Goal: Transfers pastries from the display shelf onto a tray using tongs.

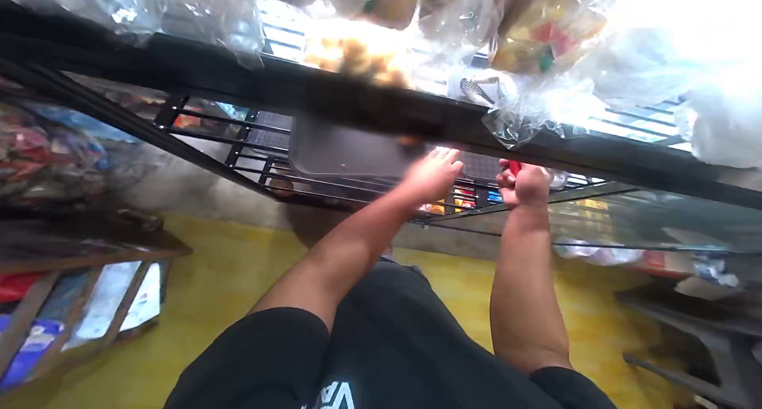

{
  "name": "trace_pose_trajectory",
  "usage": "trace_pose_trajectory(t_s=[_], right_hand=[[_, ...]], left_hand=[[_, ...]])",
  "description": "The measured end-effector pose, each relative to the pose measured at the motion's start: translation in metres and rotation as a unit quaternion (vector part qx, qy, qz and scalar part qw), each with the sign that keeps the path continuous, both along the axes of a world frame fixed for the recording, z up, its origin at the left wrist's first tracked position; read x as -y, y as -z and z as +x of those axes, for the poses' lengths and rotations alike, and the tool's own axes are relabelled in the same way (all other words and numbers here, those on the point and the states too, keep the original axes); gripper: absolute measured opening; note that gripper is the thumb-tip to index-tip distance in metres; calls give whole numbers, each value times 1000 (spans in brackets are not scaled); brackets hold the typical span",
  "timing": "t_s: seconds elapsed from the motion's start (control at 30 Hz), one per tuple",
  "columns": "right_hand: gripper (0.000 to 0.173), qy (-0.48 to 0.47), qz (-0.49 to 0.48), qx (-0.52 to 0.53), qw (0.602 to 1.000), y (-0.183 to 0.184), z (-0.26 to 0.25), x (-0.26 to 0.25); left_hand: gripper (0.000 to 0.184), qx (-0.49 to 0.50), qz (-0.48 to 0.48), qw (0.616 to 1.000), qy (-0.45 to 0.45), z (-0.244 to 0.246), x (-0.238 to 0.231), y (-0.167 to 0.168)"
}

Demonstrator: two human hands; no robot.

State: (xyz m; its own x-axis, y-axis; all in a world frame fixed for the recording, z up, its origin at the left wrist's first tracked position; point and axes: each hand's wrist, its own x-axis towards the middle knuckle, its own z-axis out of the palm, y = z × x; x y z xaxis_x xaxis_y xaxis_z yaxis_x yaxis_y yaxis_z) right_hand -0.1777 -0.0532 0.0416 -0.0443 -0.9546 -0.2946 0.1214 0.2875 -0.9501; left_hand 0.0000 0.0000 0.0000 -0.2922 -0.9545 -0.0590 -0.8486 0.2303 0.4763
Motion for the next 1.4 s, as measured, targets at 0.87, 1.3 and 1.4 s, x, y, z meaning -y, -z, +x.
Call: trace_pose_trajectory(t_s=[0.87,1.3,1.4], right_hand=[[34,-158,122,-70,977,-3,132,-184],[34,-299,-163,-650,680,-68,158,-203],[32,-308,-169,-653,672,-57,174,-196]], left_hand=[[48,-195,320,867,-330,288,-394,159],[41,-305,485,667,-477,247,-513,276],[40,-324,487,647,-489,244,-513,286]])
